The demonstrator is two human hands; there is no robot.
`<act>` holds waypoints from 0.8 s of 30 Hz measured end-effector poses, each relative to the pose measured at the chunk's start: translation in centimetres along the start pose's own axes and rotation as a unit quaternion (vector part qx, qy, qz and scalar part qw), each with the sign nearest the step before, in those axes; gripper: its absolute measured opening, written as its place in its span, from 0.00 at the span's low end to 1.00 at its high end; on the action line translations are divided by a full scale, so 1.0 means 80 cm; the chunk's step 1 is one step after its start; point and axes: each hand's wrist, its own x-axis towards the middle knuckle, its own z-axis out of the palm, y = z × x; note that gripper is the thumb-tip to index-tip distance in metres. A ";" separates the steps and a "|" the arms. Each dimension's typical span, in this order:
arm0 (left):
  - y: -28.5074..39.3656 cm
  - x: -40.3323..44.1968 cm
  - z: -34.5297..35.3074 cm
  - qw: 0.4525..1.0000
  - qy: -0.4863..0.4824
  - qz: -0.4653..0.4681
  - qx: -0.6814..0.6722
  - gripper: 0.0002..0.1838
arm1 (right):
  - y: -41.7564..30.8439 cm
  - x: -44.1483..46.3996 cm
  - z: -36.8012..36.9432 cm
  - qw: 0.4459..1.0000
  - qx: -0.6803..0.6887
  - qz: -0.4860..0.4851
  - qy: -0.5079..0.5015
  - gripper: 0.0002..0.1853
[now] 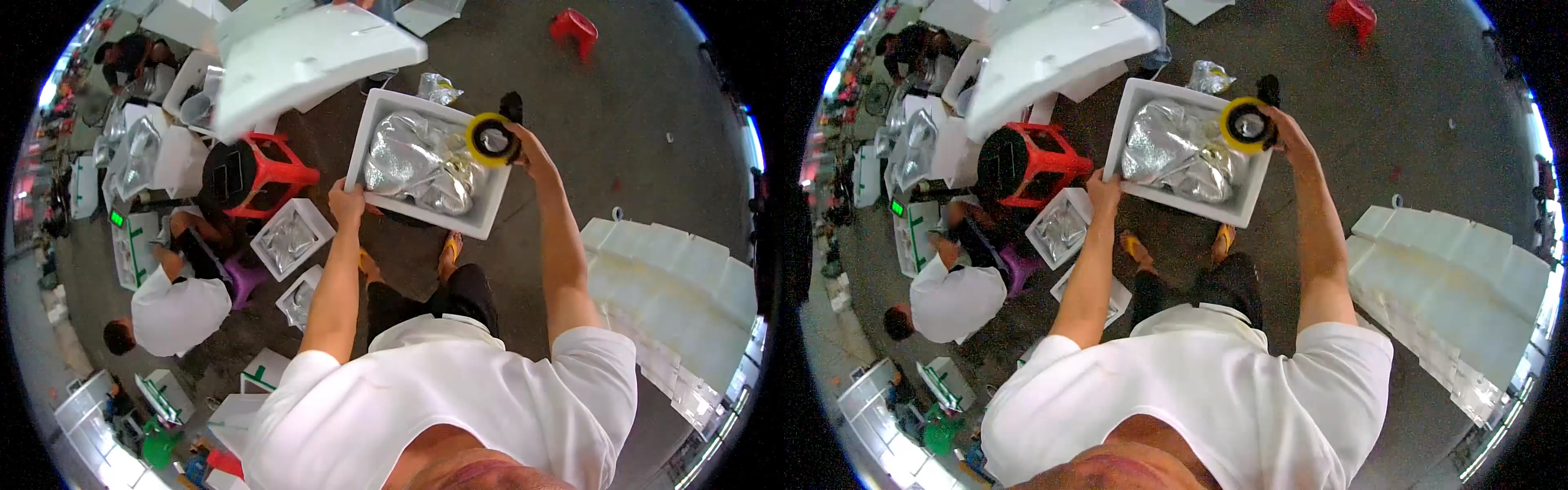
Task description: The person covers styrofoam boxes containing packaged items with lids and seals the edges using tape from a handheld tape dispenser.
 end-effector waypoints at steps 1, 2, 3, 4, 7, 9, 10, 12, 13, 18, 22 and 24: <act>0.011 -0.002 0.018 0.998 0.002 -0.030 0.053 0.25 | 0.002 0.010 -0.007 0.999 0.017 -0.004 0.041 0.22; 0.016 0.002 0.026 0.998 0.003 -0.028 0.056 0.25 | 0.009 0.030 -0.020 0.999 0.021 -0.003 0.040 0.22; 0.009 0.002 0.027 0.998 -0.014 0.001 0.060 0.24 | 0.032 0.055 -0.038 0.999 0.039 0.011 0.037 0.22; -0.008 0.011 0.023 0.997 -0.031 0.030 0.063 0.23 | 0.043 0.068 -0.046 0.998 0.057 0.024 0.033 0.23; -0.039 0.045 -0.014 0.988 0.022 0.045 -0.145 0.19 | 0.056 0.021 -0.072 0.974 0.224 -0.037 0.008 0.19; -0.026 0.080 -0.051 0.906 0.064 -0.167 -0.384 0.12 | 0.106 0.009 -0.108 0.946 0.315 -0.075 0.027 0.19; -0.021 0.097 -0.068 0.915 0.040 -0.080 -0.394 0.15 | 0.114 -0.017 -0.117 0.946 0.314 -0.077 0.038 0.19; 0.053 0.085 -0.072 0.940 0.054 0.037 -0.335 0.31 | 0.139 -0.083 -0.126 0.852 0.487 -0.181 0.058 0.21; 0.069 0.092 -0.074 0.952 -0.024 -0.004 -0.306 0.38 | 0.138 -0.111 -0.122 0.854 0.482 -0.182 0.066 0.21; 0.075 0.105 -0.049 0.941 -0.245 0.078 -0.220 0.33 | 0.147 -0.131 -0.074 0.887 0.438 -0.144 -0.021 0.21; 0.055 0.098 -0.019 0.933 -0.228 0.174 -0.216 0.28 | 0.114 -0.107 0.013 0.969 0.222 0.022 0.106 0.23; 0.058 0.084 -0.016 0.941 -0.215 0.157 -0.211 0.29 | 0.133 -0.102 0.022 0.959 0.277 -0.061 0.022 0.34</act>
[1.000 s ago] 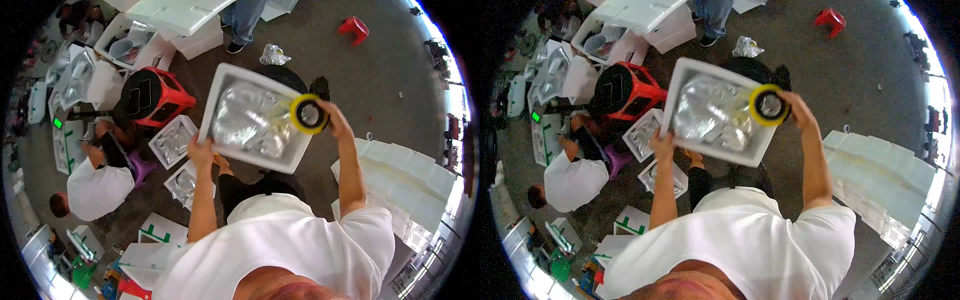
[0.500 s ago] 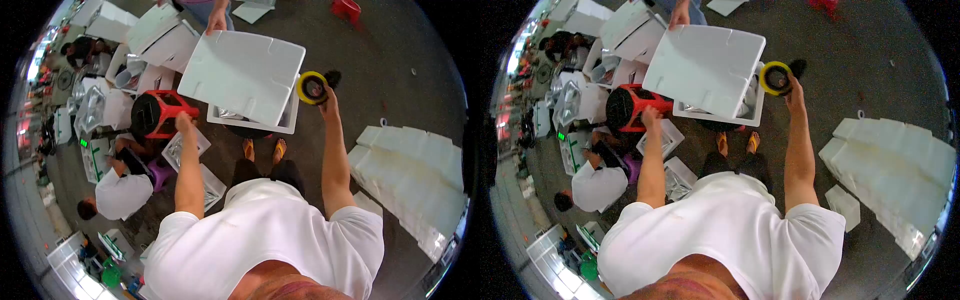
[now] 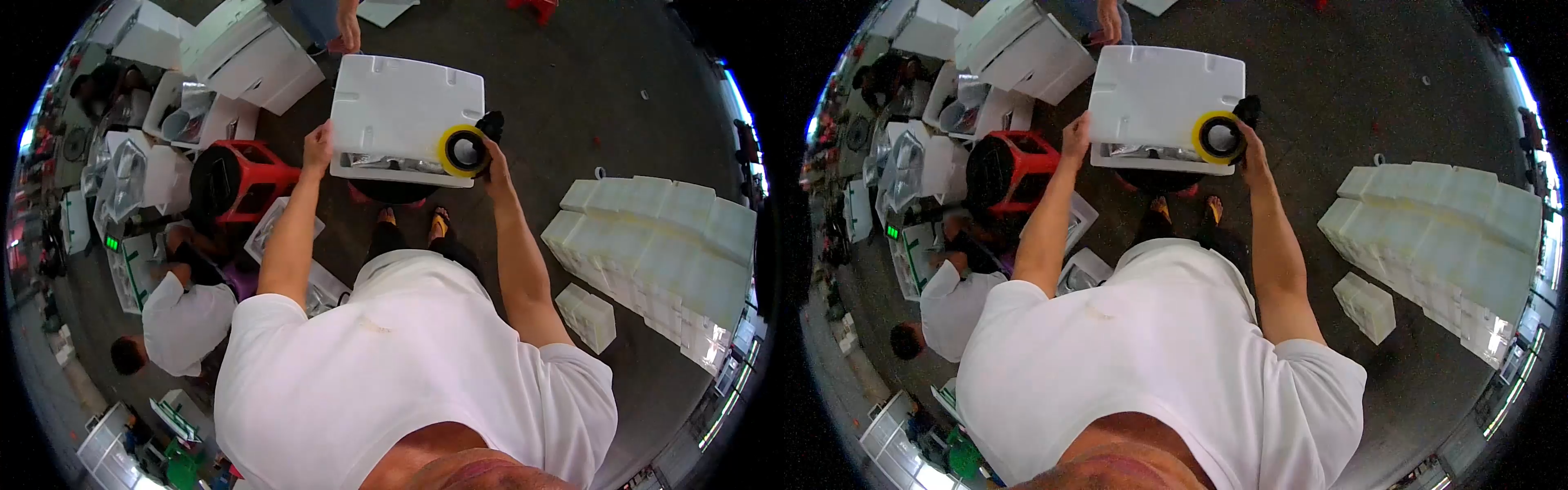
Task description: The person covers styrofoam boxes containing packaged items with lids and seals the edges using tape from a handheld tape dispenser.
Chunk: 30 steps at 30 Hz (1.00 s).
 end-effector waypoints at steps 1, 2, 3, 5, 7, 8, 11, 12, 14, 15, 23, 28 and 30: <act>0.006 -0.002 0.001 0.999 0.023 0.020 0.038 0.30 | -0.004 -0.010 0.006 1.000 0.003 0.008 0.016 0.34; 0.012 -0.004 0.002 0.995 0.046 0.040 0.076 0.31 | -0.007 -0.019 0.012 0.999 0.006 0.015 0.033 0.33; 0.020 -0.011 0.002 0.994 0.065 0.046 0.072 0.32 | 0.000 -0.018 0.004 0.998 0.023 0.026 0.046 0.34; 0.025 -0.031 -0.009 0.990 0.075 0.045 0.109 0.32 | -0.010 -0.052 0.015 0.999 0.004 0.026 0.043 0.35; 0.019 -0.047 -0.010 0.989 0.067 0.036 0.129 0.32 | -0.006 -0.060 0.019 0.999 -0.025 0.015 0.035 0.37; 0.017 -0.050 -0.008 0.989 0.066 0.035 0.129 0.32 | 0.009 -0.047 0.018 0.999 -0.025 0.015 0.036 0.37; -0.001 -0.056 -0.001 0.986 0.063 -0.017 0.154 0.31 | 0.015 -0.032 0.032 0.991 -0.093 0.055 0.080 0.29; -0.006 -0.057 0.000 0.989 0.057 -0.034 0.134 0.31 | 0.019 -0.028 0.027 0.991 -0.093 0.054 0.082 0.29; -0.013 -0.054 0.001 0.991 0.051 -0.052 0.115 0.30 | 0.027 -0.016 0.020 0.987 -0.111 0.072 0.093 0.31; -0.015 -0.055 0.002 0.993 0.046 -0.040 0.099 0.30 | 0.034 -0.016 0.014 0.987 -0.111 0.074 0.095 0.31; -0.024 -0.076 0.019 0.996 0.030 -0.075 0.034 0.31 | 0.027 -0.022 0.003 0.964 -0.156 0.135 0.164 0.40; -0.029 -0.105 0.037 0.996 0.085 -0.011 -0.006 0.30 | 0.026 -0.015 -0.018 0.972 -0.182 0.108 0.105 0.39; -0.031 -0.100 0.035 0.997 0.066 -0.008 0.032 0.31 | 0.030 0.001 -0.023 0.964 -0.209 0.106 0.127 0.38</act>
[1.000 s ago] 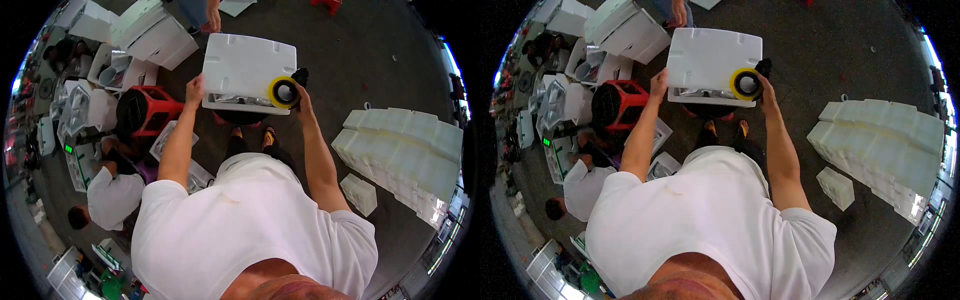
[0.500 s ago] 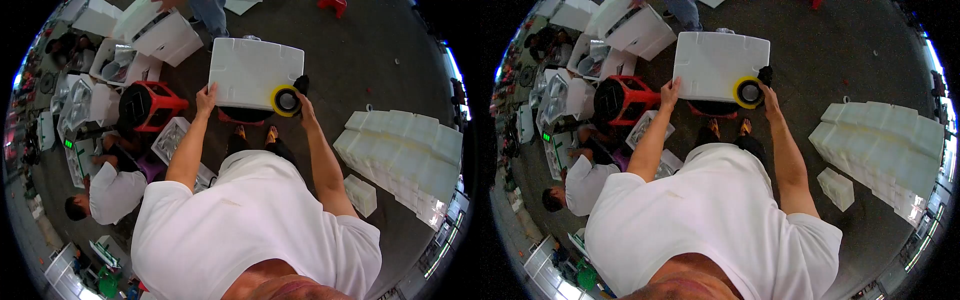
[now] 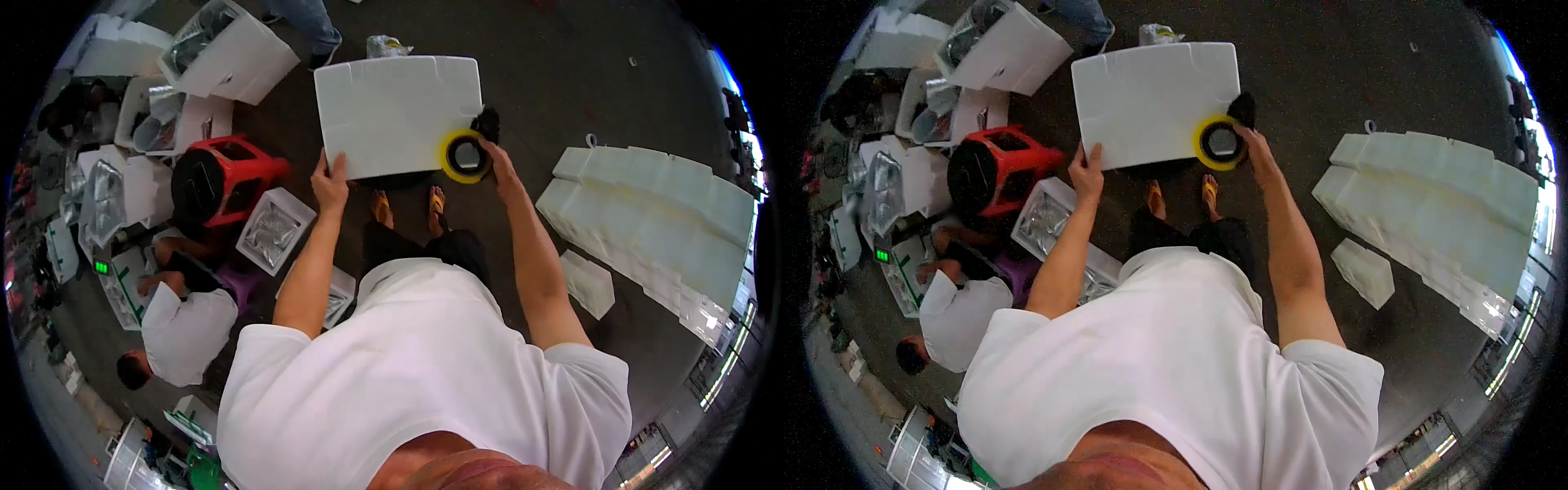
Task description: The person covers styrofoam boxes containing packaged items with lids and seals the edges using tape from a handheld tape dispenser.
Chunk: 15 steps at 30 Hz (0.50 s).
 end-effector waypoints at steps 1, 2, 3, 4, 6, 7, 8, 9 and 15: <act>-0.003 0.004 0.002 0.999 0.017 0.022 0.031 0.32 | -0.012 0.003 0.004 1.000 0.002 0.022 0.000 0.38; -0.005 0.006 0.002 0.996 0.035 0.048 0.063 0.33 | -0.020 0.003 0.007 0.999 0.007 0.042 -0.002 0.37; -0.011 0.009 0.000 0.999 0.010 0.031 0.042 0.35 | -0.025 0.001 0.011 1.000 -0.007 0.022 0.012 0.35; -0.014 0.011 -0.004 0.999 0.009 0.032 0.042 0.35 | -0.029 -0.004 0.012 1.000 -0.006 0.021 0.013 0.35; -0.023 0.014 -0.007 0.963 0.068 0.167 0.202 0.36 | -0.035 -0.008 0.007 0.999 -0.036 0.020 -0.027 0.32; 0.010 0.007 -0.014 0.913 0.057 0.204 0.349 0.40 | -0.016 0.007 0.006 1.000 -0.002 -0.007 -0.011 0.26; 0.039 0.016 -0.010 0.911 0.054 0.211 0.350 0.40 | -0.018 0.009 0.006 1.000 0.005 -0.010 -0.008 0.26; 0.064 0.020 0.001 0.865 -0.002 0.306 0.397 0.44 | -0.021 0.009 0.002 0.997 0.016 0.002 -0.069 0.32; 0.116 0.007 0.149 0.780 -0.317 0.414 0.345 0.65 | -0.006 0.027 -0.013 0.985 0.016 -0.014 -0.170 0.41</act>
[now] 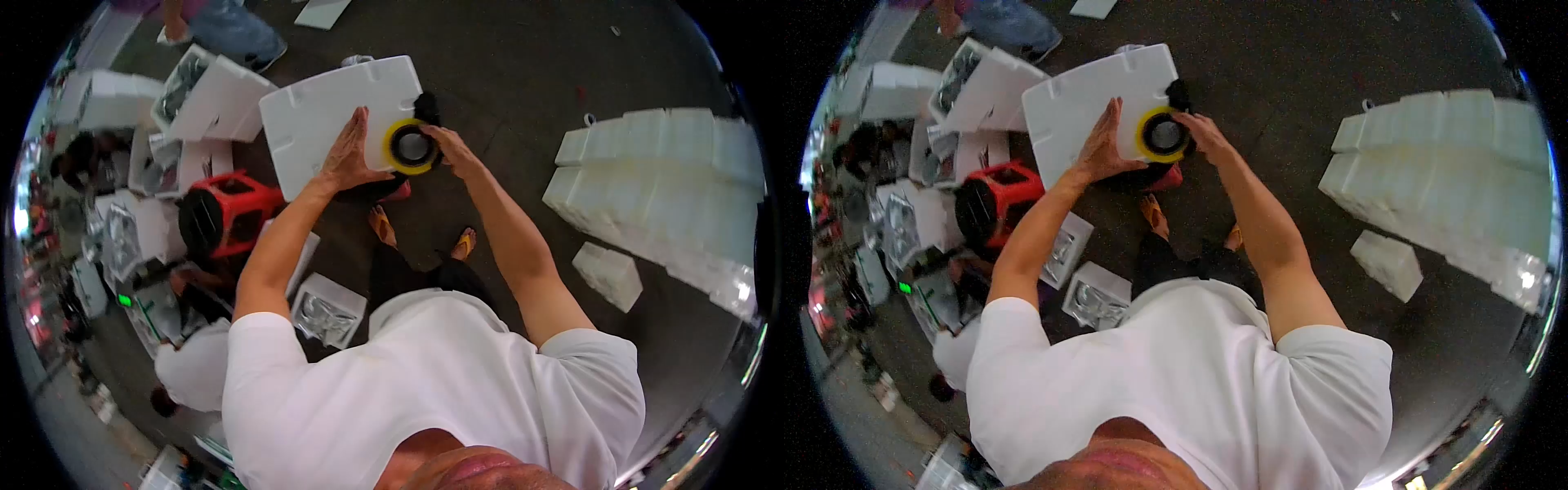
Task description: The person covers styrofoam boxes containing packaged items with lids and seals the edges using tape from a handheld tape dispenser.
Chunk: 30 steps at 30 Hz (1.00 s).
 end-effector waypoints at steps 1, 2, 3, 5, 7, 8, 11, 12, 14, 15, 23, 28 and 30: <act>0.000 0.012 0.017 0.999 -0.025 -0.010 0.022 0.68 | -0.009 -0.007 0.002 1.000 0.000 0.018 0.009 0.41; -0.007 0.010 0.030 0.997 -0.043 -0.010 0.060 0.67 | -0.014 -0.021 0.005 1.000 0.011 0.002 0.022 0.42; -0.014 0.007 0.038 0.997 -0.054 0.003 0.060 0.67 | -0.023 -0.047 0.010 0.996 0.052 0.026 0.074 0.40; -0.017 0.006 0.052 0.993 -0.001 0.030 0.115 0.62 | 0.026 -0.045 -0.034 0.982 0.178 -0.036 0.056 0.34; -0.011 0.012 0.055 0.990 0.001 0.053 0.133 0.59 | 0.052 -0.087 -0.074 0.951 0.294 -0.076 0.052 0.30; -0.005 0.013 0.051 0.980 -0.008 0.075 0.184 0.56 | 0.065 -0.107 -0.089 0.906 0.403 -0.119 0.047 0.27; 0.000 0.026 0.049 0.970 -0.051 0.103 0.216 0.51 | 0.127 -0.111 -0.138 0.904 0.406 -0.097 0.089 0.34; 0.001 0.034 0.054 0.974 -0.072 0.096 0.193 0.49 | 0.141 -0.109 -0.143 0.899 0.416 -0.097 0.093 0.34; 0.009 0.048 0.070 0.981 -0.071 0.101 0.151 0.46 | 0.168 -0.103 -0.151 0.925 0.309 0.045 0.216 0.50; 0.012 0.054 0.078 0.988 -0.062 0.095 0.106 0.42 | 0.186 -0.092 -0.154 0.922 0.318 0.045 0.219 0.50; 0.021 0.064 0.079 0.970 -0.094 0.091 0.205 0.46 | 0.171 -0.069 -0.153 0.924 0.371 -0.060 0.062 0.52; 0.020 0.067 0.089 0.974 -0.080 0.057 0.206 0.47 | 0.162 -0.034 -0.153 0.915 0.402 -0.021 0.025 0.44; 0.020 0.068 0.090 0.973 -0.092 0.037 0.208 0.46 | 0.155 -0.029 -0.150 0.900 0.435 -0.017 -0.015 0.49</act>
